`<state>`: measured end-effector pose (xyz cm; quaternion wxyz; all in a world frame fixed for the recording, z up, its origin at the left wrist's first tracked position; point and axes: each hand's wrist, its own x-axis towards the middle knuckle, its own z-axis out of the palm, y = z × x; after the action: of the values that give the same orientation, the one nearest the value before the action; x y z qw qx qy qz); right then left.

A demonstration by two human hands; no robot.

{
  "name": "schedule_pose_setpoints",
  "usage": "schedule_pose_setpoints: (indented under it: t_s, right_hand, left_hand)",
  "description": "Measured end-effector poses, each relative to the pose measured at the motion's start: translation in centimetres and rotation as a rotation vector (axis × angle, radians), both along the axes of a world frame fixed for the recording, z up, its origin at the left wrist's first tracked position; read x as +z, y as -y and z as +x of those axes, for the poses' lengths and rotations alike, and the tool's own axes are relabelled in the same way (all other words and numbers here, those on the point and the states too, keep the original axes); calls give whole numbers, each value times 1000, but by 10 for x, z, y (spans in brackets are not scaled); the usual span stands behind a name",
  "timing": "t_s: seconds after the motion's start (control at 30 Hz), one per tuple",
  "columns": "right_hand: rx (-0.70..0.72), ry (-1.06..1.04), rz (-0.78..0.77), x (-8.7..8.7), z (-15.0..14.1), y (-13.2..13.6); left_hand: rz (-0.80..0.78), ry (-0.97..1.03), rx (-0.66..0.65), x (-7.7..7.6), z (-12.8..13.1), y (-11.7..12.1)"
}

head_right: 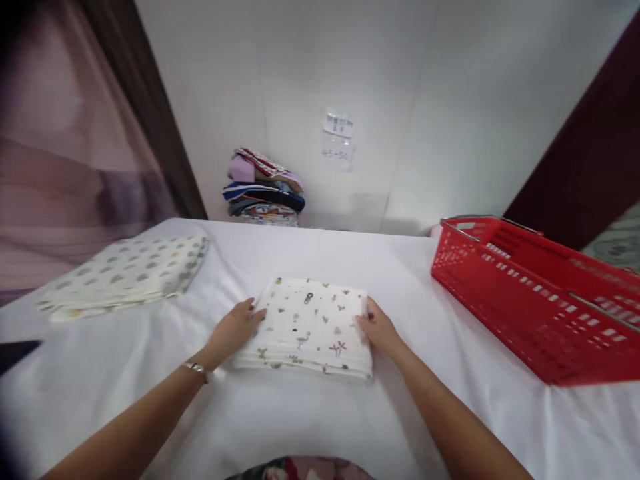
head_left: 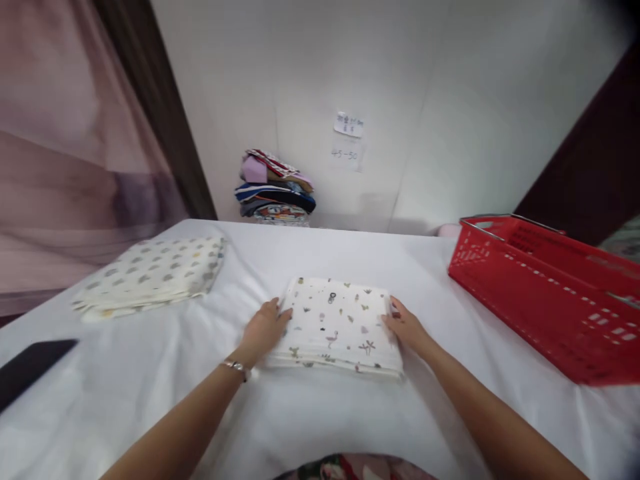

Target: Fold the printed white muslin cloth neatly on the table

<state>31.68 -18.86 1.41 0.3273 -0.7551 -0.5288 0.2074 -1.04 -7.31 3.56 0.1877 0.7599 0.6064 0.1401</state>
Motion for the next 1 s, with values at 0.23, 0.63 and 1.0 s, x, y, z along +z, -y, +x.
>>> schedule_pose_setpoints:
  t_s: [0.23, 0.63, 1.0]
  right_hand:
    - [-23, -186, 105, -8, 18, -34]
    - [241, 493, 149, 32, -5, -65]
    - [757, 575, -14, 15, -122, -50]
  left_hand:
    - [20, 78, 15, -5, 13, 27]
    - [-66, 259, 81, 3, 6, 29]
    - [-115, 357, 203, 0, 28, -21]
